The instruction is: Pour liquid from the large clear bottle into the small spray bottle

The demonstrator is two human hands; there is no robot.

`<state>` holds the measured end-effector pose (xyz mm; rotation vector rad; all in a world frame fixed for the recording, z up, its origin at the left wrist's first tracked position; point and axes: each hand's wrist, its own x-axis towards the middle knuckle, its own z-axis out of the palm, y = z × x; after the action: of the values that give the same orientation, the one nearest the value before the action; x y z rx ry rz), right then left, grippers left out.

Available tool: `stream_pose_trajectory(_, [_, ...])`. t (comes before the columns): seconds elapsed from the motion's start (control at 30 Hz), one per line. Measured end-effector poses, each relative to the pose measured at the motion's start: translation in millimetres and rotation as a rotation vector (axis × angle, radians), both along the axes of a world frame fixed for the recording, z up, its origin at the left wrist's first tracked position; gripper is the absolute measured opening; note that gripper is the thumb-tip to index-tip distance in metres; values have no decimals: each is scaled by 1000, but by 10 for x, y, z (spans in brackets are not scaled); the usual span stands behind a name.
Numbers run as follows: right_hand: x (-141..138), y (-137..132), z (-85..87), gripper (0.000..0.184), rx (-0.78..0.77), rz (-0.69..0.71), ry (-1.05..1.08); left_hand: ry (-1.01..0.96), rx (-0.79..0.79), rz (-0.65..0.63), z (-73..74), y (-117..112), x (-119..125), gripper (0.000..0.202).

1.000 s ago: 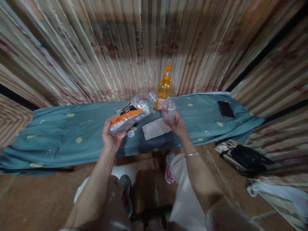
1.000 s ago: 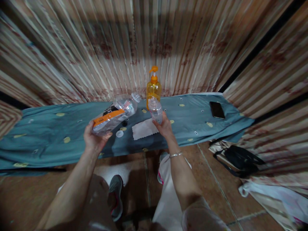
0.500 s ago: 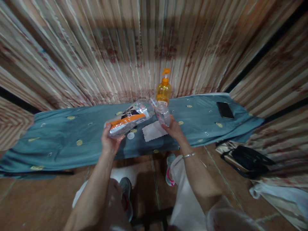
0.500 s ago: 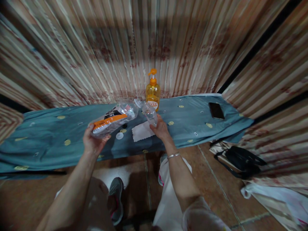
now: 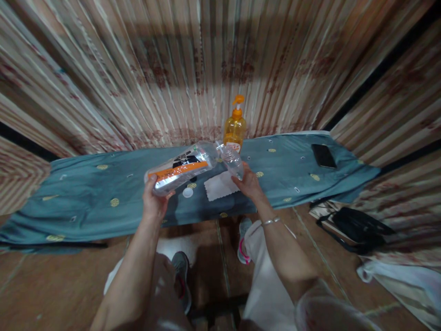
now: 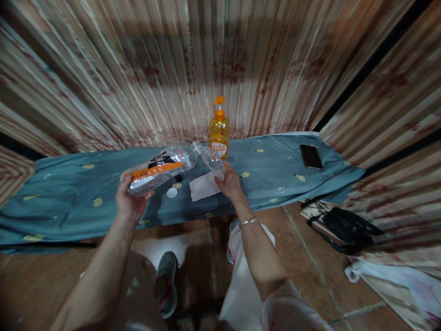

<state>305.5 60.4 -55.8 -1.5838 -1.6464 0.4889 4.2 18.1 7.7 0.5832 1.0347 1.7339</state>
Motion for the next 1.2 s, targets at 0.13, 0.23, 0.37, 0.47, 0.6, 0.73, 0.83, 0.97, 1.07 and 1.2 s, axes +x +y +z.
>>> stream_pose_trajectory(0.13, [-21, -2, -17, 67, 1, -21, -13, 12, 52, 16, 29, 23, -25, 32])
stream_pose_trajectory(0.23, [-28, -1, -40, 67, 16, -21, -14, 9, 72, 45, 39, 57, -62, 29])
stream_pose_trajectory(0.37, [-20, -6, -58, 67, 16, -15, -39, 5, 94, 56, 52, 89, -103, 22])
stream_pose_trajectory(0.47, [-17, -9, -78, 67, 27, -10, -77, 14, 107, 60, 61, 102, -118, 21])
stream_pose_trajectory(0.6, [-30, 0, -134, 68, 69, -14, -142, 37, 118, 91, 67, 130, -147, 29])
stream_pose_trajectory(0.73, [-37, 20, -202, 67, 111, -25, -193, 49, 105, 95, 64, 163, -223, 25])
stream_pose_trajectory(0.83, [-27, 30, -237, 65, 130, -23, -222, 58, 103, 63, 64, 167, -281, 24])
stream_pose_trajectory(0.97, [-8, 34, -261, 65, 132, -17, -237, 39, 138, 31, 79, 150, -296, 24])
stream_pose_trajectory(1.07, [0, 35, -276, 65, 136, -19, -246, 21, 170, 10, 97, 137, -271, 26])
stream_pose_trajectory(1.2, [-3, 34, -286, 65, 138, -14, -244, -12, 188, 16, 105, 129, -264, 29])
